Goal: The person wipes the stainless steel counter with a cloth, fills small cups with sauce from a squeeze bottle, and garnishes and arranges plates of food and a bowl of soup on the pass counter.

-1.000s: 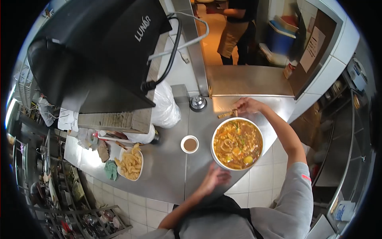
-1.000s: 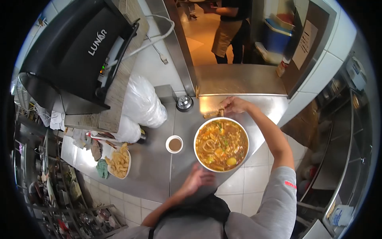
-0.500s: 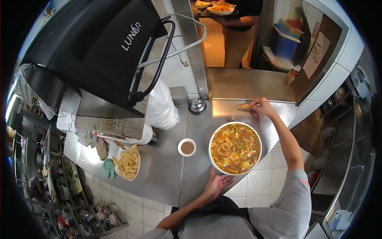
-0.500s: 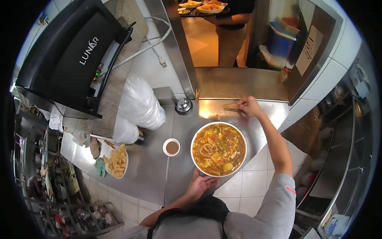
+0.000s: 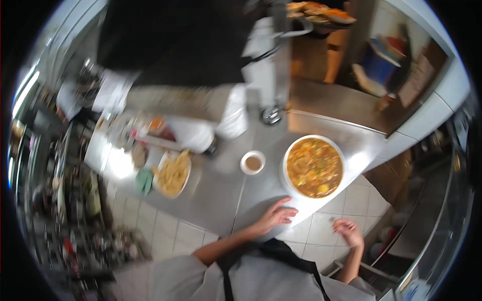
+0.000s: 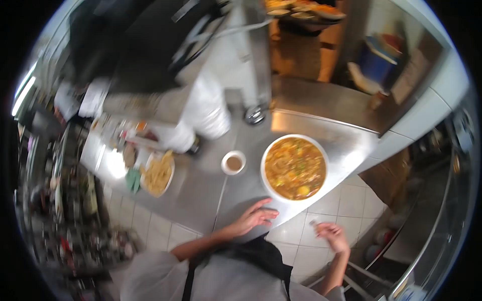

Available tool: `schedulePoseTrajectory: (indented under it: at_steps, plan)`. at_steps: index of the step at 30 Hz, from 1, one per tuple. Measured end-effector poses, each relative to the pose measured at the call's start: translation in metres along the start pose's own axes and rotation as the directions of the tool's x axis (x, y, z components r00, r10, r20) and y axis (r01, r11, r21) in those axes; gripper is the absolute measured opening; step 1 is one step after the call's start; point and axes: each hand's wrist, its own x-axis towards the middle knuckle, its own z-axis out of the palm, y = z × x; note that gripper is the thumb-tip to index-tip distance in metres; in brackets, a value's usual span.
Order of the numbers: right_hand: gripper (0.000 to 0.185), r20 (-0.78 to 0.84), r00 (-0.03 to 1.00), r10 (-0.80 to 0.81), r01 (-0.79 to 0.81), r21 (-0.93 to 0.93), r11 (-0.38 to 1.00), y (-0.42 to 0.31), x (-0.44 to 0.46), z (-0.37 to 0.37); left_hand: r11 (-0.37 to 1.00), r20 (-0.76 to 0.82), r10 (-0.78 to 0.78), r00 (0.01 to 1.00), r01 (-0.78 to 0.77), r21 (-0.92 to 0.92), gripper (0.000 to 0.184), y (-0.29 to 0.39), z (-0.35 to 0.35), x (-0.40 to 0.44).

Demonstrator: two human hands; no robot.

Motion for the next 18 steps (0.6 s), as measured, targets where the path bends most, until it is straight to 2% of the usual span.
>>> schedulePoseTrajectory:
  at_steps: [2, 4, 6, 8, 9, 10, 12, 13, 16, 18]
  plan:
    - [0.021, 0.231, 0.96, 0.158, -0.133, -0.121, 0.984, 0.015, -0.001, 0.069, 0.976, -0.016, 0.005, 1.0, -0.002, 0.217, 0.038, 0.013, 0.0, -0.029]
    - [0.019, 0.326, 0.938, 0.115, -0.012, -0.302, 0.953, 0.012, 0.013, 0.142, 0.955, -0.191, 0.17, 0.967, -0.114, 0.274, 0.03, 0.011, -0.013, -0.056]
    - [0.017, 0.322, 0.943, 0.08, 0.043, -0.358, 0.933, 0.016, 0.033, 0.201, 0.919, -0.349, 0.334, 0.875, -0.22, 0.327, 0.028, 0.01, -0.036, -0.087]
    - [0.015, 0.295, 0.954, -0.053, 0.189, -0.457, 0.869, 0.02, 0.053, 0.25, 0.879, -0.527, 0.47, 0.708, -0.32, 0.355, 0.027, 0.019, -0.057, -0.119]
    - [0.016, 0.298, 0.935, -0.191, 0.327, -0.521, 0.788, 0.02, 0.064, 0.268, 0.85, -0.597, 0.527, 0.605, -0.369, 0.376, 0.026, 0.02, -0.066, -0.132]
    - [0.016, 0.314, 0.89, -0.33, 0.455, -0.578, 0.678, 0.02, 0.075, 0.282, 0.847, -0.637, 0.531, 0.558, -0.377, 0.376, 0.026, 0.021, -0.076, -0.144]
    - [0.015, 0.296, 0.866, -0.403, 0.498, -0.578, 0.646, 0.02, 0.096, 0.306, 0.838, -0.713, 0.533, 0.456, -0.401, 0.369, 0.026, 0.021, -0.094, -0.163]
    - [0.015, 0.282, 0.855, -0.434, 0.513, -0.579, 0.634, 0.024, 0.101, 0.316, 0.824, -0.728, 0.513, 0.455, -0.498, 0.269, 0.028, 0.023, -0.097, -0.17]
    - [0.014, 0.175, 0.815, -0.552, 0.546, -0.551, 0.632, 0.038, 0.12, 0.337, 0.774, -0.698, 0.536, 0.475, -0.607, 0.182, 0.028, 0.024, -0.111, -0.178]
    - [0.013, 0.151, 0.779, -0.609, 0.548, -0.637, 0.542, 0.04, 0.125, 0.346, 0.767, -0.662, 0.584, 0.469, -0.585, 0.262, 0.027, 0.026, -0.128, -0.196]
